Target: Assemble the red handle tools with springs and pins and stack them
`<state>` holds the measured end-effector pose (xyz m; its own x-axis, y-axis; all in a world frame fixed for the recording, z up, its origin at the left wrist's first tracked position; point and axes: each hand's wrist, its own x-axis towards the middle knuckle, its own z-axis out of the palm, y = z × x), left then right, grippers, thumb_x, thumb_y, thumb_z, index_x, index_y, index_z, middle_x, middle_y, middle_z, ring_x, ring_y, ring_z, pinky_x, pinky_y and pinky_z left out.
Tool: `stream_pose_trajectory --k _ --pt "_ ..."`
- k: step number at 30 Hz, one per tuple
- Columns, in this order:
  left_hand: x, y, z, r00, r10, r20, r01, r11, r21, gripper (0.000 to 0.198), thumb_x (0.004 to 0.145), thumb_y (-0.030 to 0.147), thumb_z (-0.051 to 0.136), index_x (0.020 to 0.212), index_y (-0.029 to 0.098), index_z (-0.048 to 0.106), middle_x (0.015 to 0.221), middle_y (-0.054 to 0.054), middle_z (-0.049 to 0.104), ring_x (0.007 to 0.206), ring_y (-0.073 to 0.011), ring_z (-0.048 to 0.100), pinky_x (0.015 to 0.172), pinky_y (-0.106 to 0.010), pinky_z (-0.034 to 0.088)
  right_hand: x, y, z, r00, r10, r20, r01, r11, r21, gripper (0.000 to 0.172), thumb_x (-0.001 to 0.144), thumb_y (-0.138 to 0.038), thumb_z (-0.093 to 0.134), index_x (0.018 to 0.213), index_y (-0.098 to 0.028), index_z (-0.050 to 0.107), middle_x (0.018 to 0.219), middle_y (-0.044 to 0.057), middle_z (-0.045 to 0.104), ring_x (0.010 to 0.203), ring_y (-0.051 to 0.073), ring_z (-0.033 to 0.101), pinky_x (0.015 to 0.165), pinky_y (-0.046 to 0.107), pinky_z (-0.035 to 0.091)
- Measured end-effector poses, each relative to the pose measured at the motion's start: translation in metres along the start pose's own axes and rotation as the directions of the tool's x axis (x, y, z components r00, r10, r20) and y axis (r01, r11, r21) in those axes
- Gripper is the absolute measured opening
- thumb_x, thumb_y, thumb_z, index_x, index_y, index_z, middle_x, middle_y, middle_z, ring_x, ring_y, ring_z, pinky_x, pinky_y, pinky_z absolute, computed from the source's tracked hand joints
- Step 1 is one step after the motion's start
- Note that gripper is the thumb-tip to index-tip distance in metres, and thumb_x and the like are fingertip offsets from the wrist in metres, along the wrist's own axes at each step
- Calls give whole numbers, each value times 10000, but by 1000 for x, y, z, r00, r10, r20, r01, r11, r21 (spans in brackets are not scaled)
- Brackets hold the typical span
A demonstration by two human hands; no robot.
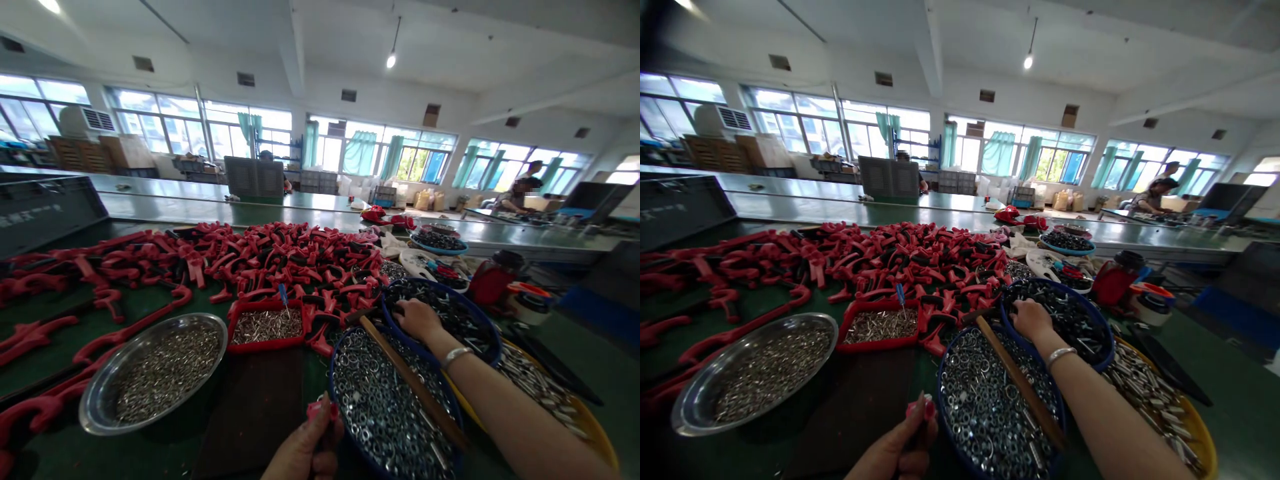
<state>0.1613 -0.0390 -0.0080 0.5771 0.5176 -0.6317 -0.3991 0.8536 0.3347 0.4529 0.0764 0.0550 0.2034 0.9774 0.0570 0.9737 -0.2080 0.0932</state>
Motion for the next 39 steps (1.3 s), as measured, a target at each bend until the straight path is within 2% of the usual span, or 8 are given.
stream_pose_trajectory --k 7,14,18,21,25,27,34,39 --pt "-12 7 3 1000 14 -9 -13 1000 23 414 549 453 762 727 142 556 665 30 572 330 -1 273 338 -174 225 14 -22 11 970 242 34 -242 970 1 260 864 -326 519 1057 -155 547 1076 69 561 913 190 563 777 396 475" --pt "-26 17 2 998 27 -60 -30 999 -37 330 603 340 762 684 154 502 607 51 551 315 6 267 321 -148 191 18 -23 -18 962 270 39 -273 953 128 269 848 -315 547 1059 -148 545 1077 72 559 908 192 565 772 392 476" --pt "-28 21 0 998 51 -22 -54 991 -119 309 634 310 749 757 153 513 672 38 588 321 23 281 318 -105 170 -20 -37 -32 991 134 -22 -123 955 271 203 870 -201 475 1039 -103 531 1042 103 577 963 202 543 836 379 427" --pt "-27 21 1 997 61 38 -54 982 -181 282 689 349 701 763 142 525 650 36 571 329 22 294 315 -94 181 -74 -67 -35 995 -94 32 71 897 437 209 913 -213 358 1056 -175 505 860 20 632 767 126 590 670 235 458" --pt "-25 20 3 997 59 46 -49 980 -192 282 750 384 636 769 123 528 610 39 543 326 24 282 310 -92 172 -138 -109 -34 859 -511 19 276 495 824 207 917 -347 351 964 -209 498 783 -2 608 706 128 560 607 234 436" --pt "-25 18 1 996 80 43 -73 986 -149 318 728 409 650 779 121 524 602 46 529 334 22 292 316 -95 171 -152 -122 -35 841 -540 -31 336 477 812 161 905 -301 383 868 -203 506 786 6 592 739 139 546 664 259 425" --pt "-22 4 -7 941 316 122 -332 932 146 547 495 604 716 713 183 443 424 104 362 345 -24 255 339 -145 161 -160 -157 -28 823 -552 -135 551 718 424 191 845 -101 354 892 -172 525 837 81 580 717 206 577 624 337 476" --pt "-25 4 -8 946 264 187 -258 964 -61 541 518 632 688 685 171 460 405 108 286 355 -14 194 364 -138 133 -170 -167 -24 706 -527 -473 706 579 409 465 886 -271 311 1319 -116 245 1104 182 489 880 224 589 685 347 536"
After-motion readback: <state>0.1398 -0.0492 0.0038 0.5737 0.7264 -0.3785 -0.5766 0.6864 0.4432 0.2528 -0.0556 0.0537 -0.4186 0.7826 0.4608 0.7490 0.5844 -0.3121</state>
